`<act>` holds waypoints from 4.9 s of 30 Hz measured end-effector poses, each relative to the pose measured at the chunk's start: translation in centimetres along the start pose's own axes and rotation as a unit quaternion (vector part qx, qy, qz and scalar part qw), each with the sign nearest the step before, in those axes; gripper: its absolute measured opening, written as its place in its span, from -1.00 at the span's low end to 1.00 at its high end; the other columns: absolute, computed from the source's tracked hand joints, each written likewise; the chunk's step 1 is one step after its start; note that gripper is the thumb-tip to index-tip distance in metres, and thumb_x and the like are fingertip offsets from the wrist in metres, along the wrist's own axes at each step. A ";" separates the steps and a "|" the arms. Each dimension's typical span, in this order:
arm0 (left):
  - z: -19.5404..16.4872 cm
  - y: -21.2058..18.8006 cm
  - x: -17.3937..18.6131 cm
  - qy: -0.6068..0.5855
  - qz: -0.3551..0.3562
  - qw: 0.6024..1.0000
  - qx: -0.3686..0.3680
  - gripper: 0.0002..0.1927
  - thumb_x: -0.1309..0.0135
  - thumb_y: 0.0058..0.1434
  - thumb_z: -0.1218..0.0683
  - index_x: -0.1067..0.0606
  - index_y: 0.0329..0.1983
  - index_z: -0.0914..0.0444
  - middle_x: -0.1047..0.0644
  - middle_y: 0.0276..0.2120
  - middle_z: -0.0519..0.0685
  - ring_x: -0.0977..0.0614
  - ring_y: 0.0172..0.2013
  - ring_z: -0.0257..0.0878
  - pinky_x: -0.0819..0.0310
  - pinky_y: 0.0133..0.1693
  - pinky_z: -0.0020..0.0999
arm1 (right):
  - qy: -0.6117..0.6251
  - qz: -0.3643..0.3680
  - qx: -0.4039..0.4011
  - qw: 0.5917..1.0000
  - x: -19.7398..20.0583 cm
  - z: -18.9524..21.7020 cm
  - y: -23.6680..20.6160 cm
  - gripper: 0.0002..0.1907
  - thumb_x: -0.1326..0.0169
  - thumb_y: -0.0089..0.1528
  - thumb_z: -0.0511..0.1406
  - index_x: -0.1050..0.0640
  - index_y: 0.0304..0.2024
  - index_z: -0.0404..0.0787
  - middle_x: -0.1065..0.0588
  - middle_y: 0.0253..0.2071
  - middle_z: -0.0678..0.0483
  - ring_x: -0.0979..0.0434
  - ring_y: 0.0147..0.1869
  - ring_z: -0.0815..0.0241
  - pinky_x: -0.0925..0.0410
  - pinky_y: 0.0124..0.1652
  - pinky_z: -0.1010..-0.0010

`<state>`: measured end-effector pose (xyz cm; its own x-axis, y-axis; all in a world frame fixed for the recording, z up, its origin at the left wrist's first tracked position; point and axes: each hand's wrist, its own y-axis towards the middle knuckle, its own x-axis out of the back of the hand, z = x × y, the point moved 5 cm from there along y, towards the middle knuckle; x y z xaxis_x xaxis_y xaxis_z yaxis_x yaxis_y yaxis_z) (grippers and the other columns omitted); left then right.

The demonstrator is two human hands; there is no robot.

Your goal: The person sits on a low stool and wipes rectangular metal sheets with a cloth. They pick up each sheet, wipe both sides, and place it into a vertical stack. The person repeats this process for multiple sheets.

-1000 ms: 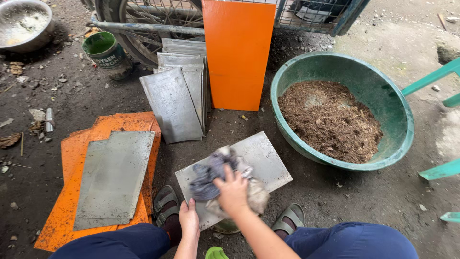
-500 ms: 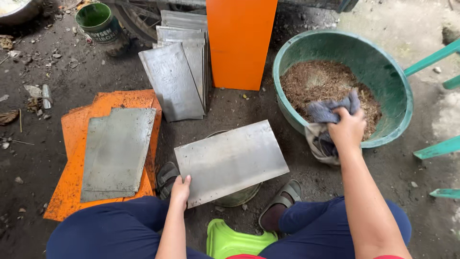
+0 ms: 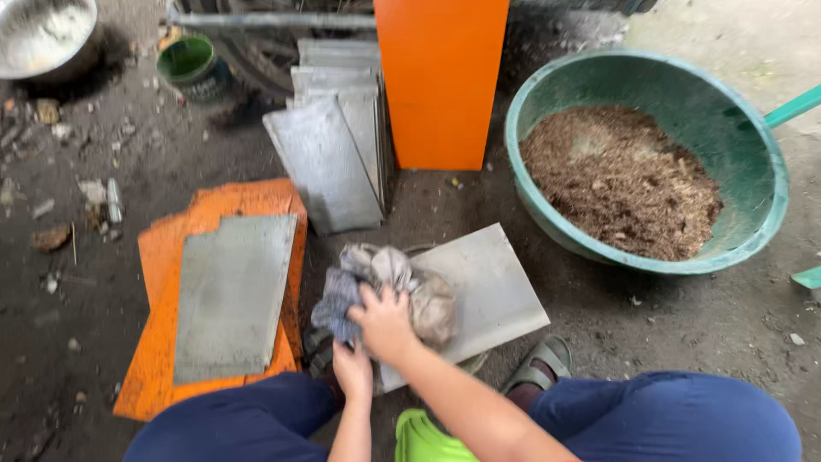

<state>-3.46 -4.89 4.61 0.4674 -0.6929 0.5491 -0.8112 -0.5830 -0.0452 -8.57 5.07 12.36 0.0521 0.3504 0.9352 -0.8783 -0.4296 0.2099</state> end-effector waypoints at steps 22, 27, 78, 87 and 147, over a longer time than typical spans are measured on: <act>0.4 0.5 -1.4 -0.072 0.045 0.993 0.088 -0.48 0.02 0.37 -0.19 -0.45 0.10 0.34 -0.63 -0.11 0.23 -0.68 -0.07 0.08 -0.48 -0.02 -0.15 | -0.027 -0.184 -0.348 0.919 21.4 -33.0 -10.5 -0.56 -0.21 0.09 -0.26 -0.64 0.05 0.11 -0.40 0.15 -0.20 -0.50 0.11 -0.31 -0.41 0.10 0.04; 0.7 -0.2 -1.2 -0.028 0.095 0.991 0.092 -0.50 0.06 0.46 -0.17 -0.45 0.11 0.37 -0.59 -0.04 0.26 -0.60 -0.02 0.08 -0.42 0.01 -0.16 | 0.067 -0.138 -0.286 0.946 19.5 -24.3 -5.2 -0.58 -0.25 0.05 -0.29 -0.66 0.00 -0.01 -0.41 0.10 -0.15 -0.55 0.09 -0.16 -0.41 0.10 0.12; 5.8 -1.8 -2.2 0.061 0.116 0.991 0.022 -0.41 -0.20 0.17 -0.03 -0.38 0.19 0.35 -0.59 -0.04 0.33 -0.61 0.00 0.22 -0.47 0.00 -0.04 | -0.068 0.112 -0.042 0.990 1.7 -2.3 -2.9 -0.48 -0.26 0.03 -0.21 -0.55 0.07 0.28 -0.31 0.29 -0.04 -0.34 0.22 -0.16 -0.27 0.06 -0.06; 0.5 2.7 -0.2 0.112 0.116 0.987 0.025 -0.37 -0.26 0.14 -0.15 -0.44 0.20 0.22 -0.58 0.02 0.18 -0.58 0.06 0.11 -0.43 0.06 -0.04 | -0.087 -0.082 -0.383 0.916 11.5 -26.6 -9.6 -0.49 -0.36 0.04 -0.17 -0.60 0.06 0.02 -0.43 0.08 -0.13 -0.46 0.13 -0.22 -0.40 0.01 0.00; -0.4 -4.0 -6.2 0.191 0.187 0.958 -0.107 -0.37 0.12 0.27 0.06 -0.23 0.45 0.22 -0.61 -0.51 0.21 -0.66 -0.49 0.15 -0.54 -0.40 0.04 | -0.112 0.167 0.099 0.975 4.4 -6.5 -2.6 -0.48 -0.25 -0.09 -0.30 -0.66 -0.03 0.09 -0.30 0.36 -0.07 -0.27 0.31 -0.25 -0.21 0.08 -0.08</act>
<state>-3.22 1.88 1.70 0.0001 -0.6071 0.7946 -0.9693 -0.1954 -0.1491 -9.10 13.11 14.05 -0.0989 -0.0166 0.9950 -0.7565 -0.6483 -0.0860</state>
